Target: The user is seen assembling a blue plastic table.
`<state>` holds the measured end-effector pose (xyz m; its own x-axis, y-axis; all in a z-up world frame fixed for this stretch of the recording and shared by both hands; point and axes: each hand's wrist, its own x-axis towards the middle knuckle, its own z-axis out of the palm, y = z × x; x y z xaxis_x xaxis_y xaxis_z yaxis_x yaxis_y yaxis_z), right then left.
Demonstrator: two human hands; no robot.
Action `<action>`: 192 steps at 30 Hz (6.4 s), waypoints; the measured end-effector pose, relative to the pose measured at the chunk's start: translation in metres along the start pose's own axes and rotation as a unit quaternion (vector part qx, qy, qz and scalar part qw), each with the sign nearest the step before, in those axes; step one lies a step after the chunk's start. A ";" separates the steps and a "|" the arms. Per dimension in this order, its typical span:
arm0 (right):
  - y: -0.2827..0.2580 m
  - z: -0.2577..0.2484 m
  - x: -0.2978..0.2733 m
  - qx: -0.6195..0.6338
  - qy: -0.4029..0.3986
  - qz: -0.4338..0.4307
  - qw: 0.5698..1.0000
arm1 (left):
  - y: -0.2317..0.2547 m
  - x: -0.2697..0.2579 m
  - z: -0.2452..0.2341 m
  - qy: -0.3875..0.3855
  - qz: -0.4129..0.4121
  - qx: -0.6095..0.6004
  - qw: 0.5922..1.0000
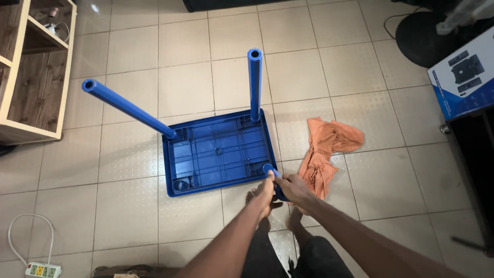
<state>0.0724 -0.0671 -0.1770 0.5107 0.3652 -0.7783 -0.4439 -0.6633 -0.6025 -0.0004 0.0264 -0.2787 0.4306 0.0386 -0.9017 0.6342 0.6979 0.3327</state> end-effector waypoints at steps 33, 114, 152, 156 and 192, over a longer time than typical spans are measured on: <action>0.003 -0.007 0.076 -0.131 0.058 -0.006 0.990 | 0.047 -0.004 0.034 0.085 -0.001 0.038 0.996; -0.094 0.007 0.075 0.028 0.275 0.126 0.953 | 0.119 -0.026 0.056 0.408 0.208 0.128 0.880; -0.061 -0.007 0.124 0.211 0.248 0.191 0.926 | 0.151 -0.049 0.067 0.408 0.161 0.306 0.845; -0.010 0.003 0.153 0.134 0.207 0.158 0.956 | 0.158 -0.054 0.076 0.367 0.192 0.396 0.819; -0.028 0.020 0.136 -0.464 -0.264 -0.130 0.836 | 0.167 -0.048 0.062 0.288 0.389 0.526 0.699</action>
<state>0.1400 0.0143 -0.2697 -0.0030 0.6512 -0.7589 0.5179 -0.6482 -0.5582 0.1241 0.0969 -0.1627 0.7703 0.6068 -0.1961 0.6039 -0.5952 0.5301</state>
